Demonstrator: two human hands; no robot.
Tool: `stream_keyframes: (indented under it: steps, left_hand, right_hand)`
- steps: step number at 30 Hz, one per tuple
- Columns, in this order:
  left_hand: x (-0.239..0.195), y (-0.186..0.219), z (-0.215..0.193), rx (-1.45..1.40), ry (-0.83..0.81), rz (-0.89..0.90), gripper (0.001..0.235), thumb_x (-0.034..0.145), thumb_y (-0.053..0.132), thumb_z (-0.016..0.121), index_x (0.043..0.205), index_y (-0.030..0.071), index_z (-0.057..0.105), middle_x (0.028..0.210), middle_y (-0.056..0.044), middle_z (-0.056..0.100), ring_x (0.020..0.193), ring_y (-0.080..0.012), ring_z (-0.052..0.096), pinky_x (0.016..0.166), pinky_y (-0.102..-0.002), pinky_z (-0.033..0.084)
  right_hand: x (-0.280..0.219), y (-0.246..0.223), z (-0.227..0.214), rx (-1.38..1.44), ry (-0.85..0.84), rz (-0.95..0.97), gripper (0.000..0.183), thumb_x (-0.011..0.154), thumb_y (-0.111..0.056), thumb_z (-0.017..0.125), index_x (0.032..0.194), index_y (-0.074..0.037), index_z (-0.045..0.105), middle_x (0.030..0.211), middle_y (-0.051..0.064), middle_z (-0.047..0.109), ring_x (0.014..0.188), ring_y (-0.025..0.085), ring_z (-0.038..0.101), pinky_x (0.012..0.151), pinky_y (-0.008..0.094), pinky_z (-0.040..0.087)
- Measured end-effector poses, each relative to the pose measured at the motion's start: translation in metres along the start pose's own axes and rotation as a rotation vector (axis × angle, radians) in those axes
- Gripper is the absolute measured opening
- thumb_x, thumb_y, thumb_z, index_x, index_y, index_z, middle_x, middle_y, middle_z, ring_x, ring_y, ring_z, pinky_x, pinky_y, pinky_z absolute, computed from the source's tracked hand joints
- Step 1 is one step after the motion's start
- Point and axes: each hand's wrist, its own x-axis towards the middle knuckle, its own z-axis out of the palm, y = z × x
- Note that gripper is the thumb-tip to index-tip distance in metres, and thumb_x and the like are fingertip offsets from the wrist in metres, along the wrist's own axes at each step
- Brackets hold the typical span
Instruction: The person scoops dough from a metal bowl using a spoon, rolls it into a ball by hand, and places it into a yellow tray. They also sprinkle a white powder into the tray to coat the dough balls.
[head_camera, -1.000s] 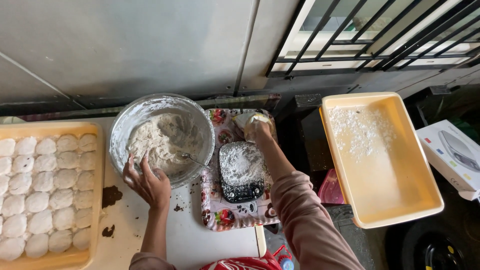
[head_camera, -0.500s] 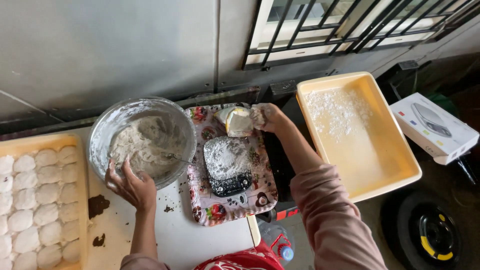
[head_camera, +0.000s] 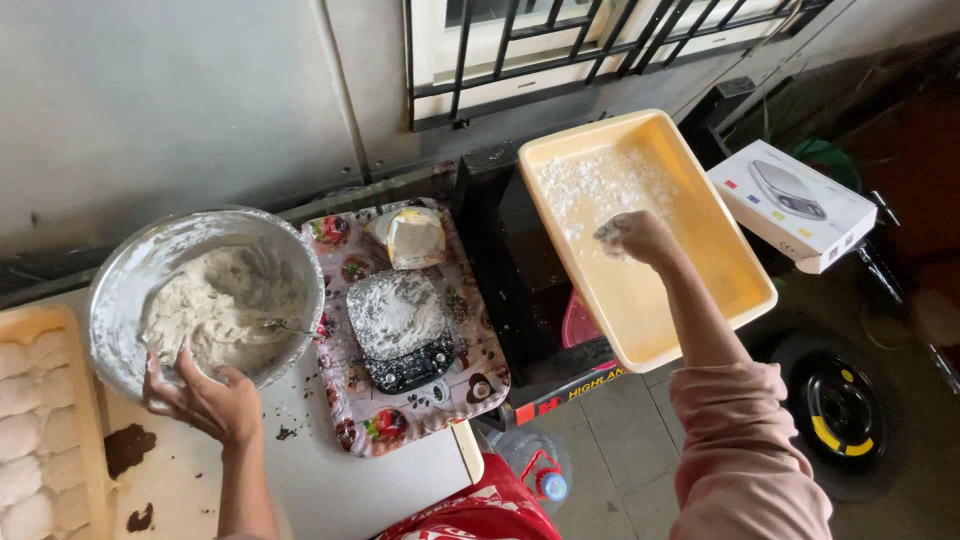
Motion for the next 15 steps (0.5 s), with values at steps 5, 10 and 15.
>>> stream_keyframes:
  steps: [5, 10, 15]
  left_hand:
    - [-0.004, 0.017, 0.001, 0.004, -0.05, -0.103, 0.049, 0.083, -0.014, 0.076, 0.13, -0.003, 0.069, 0.151, -0.022, 0.036, 0.141, -0.0431, 0.024, 0.113, -0.07, 0.022]
    - [-0.008, 0.019, 0.004, 0.055, 0.017, -0.027, 0.041, 0.086, -0.015, 0.075, 0.125, -0.002, 0.07, 0.148, -0.022, 0.04, 0.137, -0.0426, 0.029, 0.108, -0.07, 0.031]
    - [-0.006, 0.022, 0.006, 0.064, -0.076, -0.168, 0.048, 0.086, -0.012, 0.077, 0.131, 0.001, 0.065, 0.15, -0.026, 0.033, 0.139, -0.0482, 0.023, 0.111, -0.072, 0.024]
  right_hand:
    - [0.002, 0.029, -0.008, -0.052, 0.112, 0.064, 0.013, 0.093, -0.01, 0.077, 0.103, -0.001, 0.078, 0.091, 0.017, 0.079, 0.078, 0.022, 0.078, 0.075, 0.031, 0.063]
    - [0.02, 0.062, -0.042, -0.146, 0.204, 0.058, 0.025, 0.097, 0.002, 0.062, 0.117, -0.004, 0.075, 0.12, 0.011, 0.075, 0.111, 0.023, 0.071, 0.084, 0.037, 0.06]
    - [0.027, 0.077, -0.055, -0.168, 0.175, 0.053, 0.024, 0.093, -0.014, 0.077, 0.116, -0.006, 0.076, 0.115, 0.007, 0.078, 0.101, 0.017, 0.076, 0.092, 0.036, 0.062]
